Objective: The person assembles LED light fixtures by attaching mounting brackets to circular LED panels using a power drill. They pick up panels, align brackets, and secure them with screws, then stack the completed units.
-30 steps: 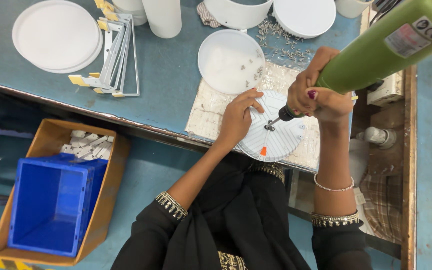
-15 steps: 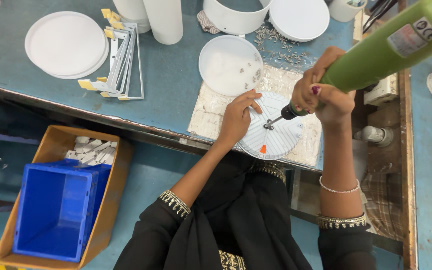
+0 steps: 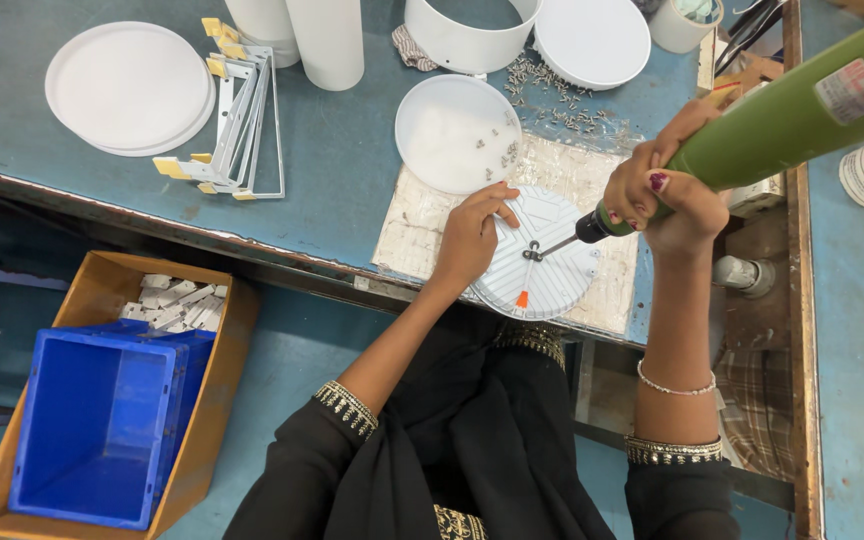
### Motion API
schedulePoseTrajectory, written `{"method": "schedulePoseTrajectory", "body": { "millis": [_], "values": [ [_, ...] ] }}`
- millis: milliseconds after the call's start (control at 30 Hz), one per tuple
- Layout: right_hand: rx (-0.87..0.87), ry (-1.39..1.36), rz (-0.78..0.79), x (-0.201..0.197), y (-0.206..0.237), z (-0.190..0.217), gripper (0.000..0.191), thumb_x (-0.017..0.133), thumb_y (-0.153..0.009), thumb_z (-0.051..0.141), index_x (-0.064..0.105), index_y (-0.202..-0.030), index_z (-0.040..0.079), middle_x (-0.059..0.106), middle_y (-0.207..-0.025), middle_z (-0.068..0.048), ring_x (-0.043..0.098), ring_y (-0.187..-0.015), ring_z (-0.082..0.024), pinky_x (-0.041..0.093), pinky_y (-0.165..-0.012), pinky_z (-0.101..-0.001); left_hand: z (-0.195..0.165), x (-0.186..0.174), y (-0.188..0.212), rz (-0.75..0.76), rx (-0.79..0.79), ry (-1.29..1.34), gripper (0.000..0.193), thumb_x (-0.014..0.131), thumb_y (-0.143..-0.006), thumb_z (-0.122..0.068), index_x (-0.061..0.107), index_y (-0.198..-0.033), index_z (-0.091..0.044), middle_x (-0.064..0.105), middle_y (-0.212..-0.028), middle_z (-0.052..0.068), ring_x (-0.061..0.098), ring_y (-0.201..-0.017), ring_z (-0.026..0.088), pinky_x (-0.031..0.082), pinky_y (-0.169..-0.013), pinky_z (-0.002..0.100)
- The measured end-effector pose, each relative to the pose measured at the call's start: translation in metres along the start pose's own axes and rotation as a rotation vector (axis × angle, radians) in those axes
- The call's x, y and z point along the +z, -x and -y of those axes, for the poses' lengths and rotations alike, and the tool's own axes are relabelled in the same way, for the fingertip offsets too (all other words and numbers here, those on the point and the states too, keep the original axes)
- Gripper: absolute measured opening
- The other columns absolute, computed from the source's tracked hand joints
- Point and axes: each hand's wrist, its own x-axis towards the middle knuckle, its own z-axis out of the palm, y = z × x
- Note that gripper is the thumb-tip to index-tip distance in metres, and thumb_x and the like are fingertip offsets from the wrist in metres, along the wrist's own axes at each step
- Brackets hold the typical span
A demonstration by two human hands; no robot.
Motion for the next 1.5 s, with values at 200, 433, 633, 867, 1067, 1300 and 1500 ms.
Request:
{"method": "schedulePoseTrajectory", "body": {
  "millis": [200,433,633,867,1067,1300,1500],
  "values": [
    [0.003,0.018,-0.011,0.008,0.0,-0.001,0.015,0.053,-0.089,0.008,0.04,-0.097,0.004,0.039,-0.055,-0.007,0.035,-0.038,-0.012,0.043,-0.039,-0.03,-0.001,0.0,0.0,-0.005,0.008,0.012,0.03,0.043,-0.084,0.018,0.068,-0.081,0.003,0.07,-0.127,0.017,0.057,-0.137,0.033,0.048,-0.111,0.039],
    [-0.054,0.169,-0.163,0.031,0.011,-0.012,0.017,0.054,-0.097,0.001,0.038,-0.103,0.003,0.043,-0.06,-0.008,0.04,-0.041,-0.013,0.044,-0.043,-0.0295,-0.001,0.0,-0.002,-0.011,0.014,0.0,0.03,0.044,-0.083,0.019,0.069,-0.082,0.002,0.071,-0.127,0.016,0.058,-0.137,0.033,0.048,-0.112,0.039],
    [-0.045,0.163,-0.131,0.034,0.017,-0.009,0.02,0.058,-0.099,0.004,0.038,-0.103,0.003,0.042,-0.06,-0.008,0.038,-0.042,-0.013,0.043,-0.045,-0.0287,-0.004,0.001,0.001,-0.02,0.02,-0.014,0.031,0.044,-0.081,0.02,0.069,-0.082,0.002,0.07,-0.128,0.016,0.057,-0.136,0.034,0.048,-0.111,0.039],
    [-0.037,0.061,-0.189,0.032,0.017,0.016,0.021,0.059,-0.099,0.008,0.04,-0.109,0.005,0.042,-0.061,-0.008,0.042,-0.045,-0.016,0.044,-0.047,-0.0314,-0.012,-0.001,0.007,-0.087,0.077,0.026,0.029,0.046,-0.088,0.019,0.068,-0.092,0.0,0.071,-0.126,0.015,0.063,-0.134,0.032,0.051,-0.11,0.038],
    [-0.032,0.071,-0.287,0.018,0.007,0.055,0.022,0.06,-0.099,0.008,0.043,-0.112,0.006,0.045,-0.064,-0.008,0.046,-0.049,-0.017,0.045,-0.052,-0.034,-0.044,-0.023,0.037,0.067,0.346,-0.062,0.035,0.051,-0.074,0.012,0.07,-0.1,-0.002,0.068,-0.133,0.014,0.055,-0.139,0.034,0.035,-0.124,0.05],
    [-0.033,0.259,-0.438,-0.004,0.014,0.102,0.02,0.063,-0.102,0.012,0.05,-0.114,0.003,0.057,-0.084,-0.011,0.058,-0.07,-0.021,0.055,-0.072,-0.0367,-0.072,-0.049,0.061,0.438,0.535,-0.225,0.042,0.07,-0.079,-0.003,0.069,-0.121,-0.007,0.066,-0.135,0.009,0.055,-0.133,0.028,0.035,-0.119,0.05],
    [-0.479,0.787,-0.794,-0.019,0.074,0.072,0.023,0.061,-0.12,0.022,0.048,-0.122,0.004,0.056,-0.112,-0.005,0.055,-0.105,-0.015,0.049,-0.098,-0.0305,-0.076,-0.025,0.056,0.259,0.492,-0.168,0.025,0.063,-0.092,0.0,0.068,-0.116,-0.005,0.071,-0.124,0.01,0.064,-0.126,0.03,0.046,-0.115,0.047]
  ]
}}
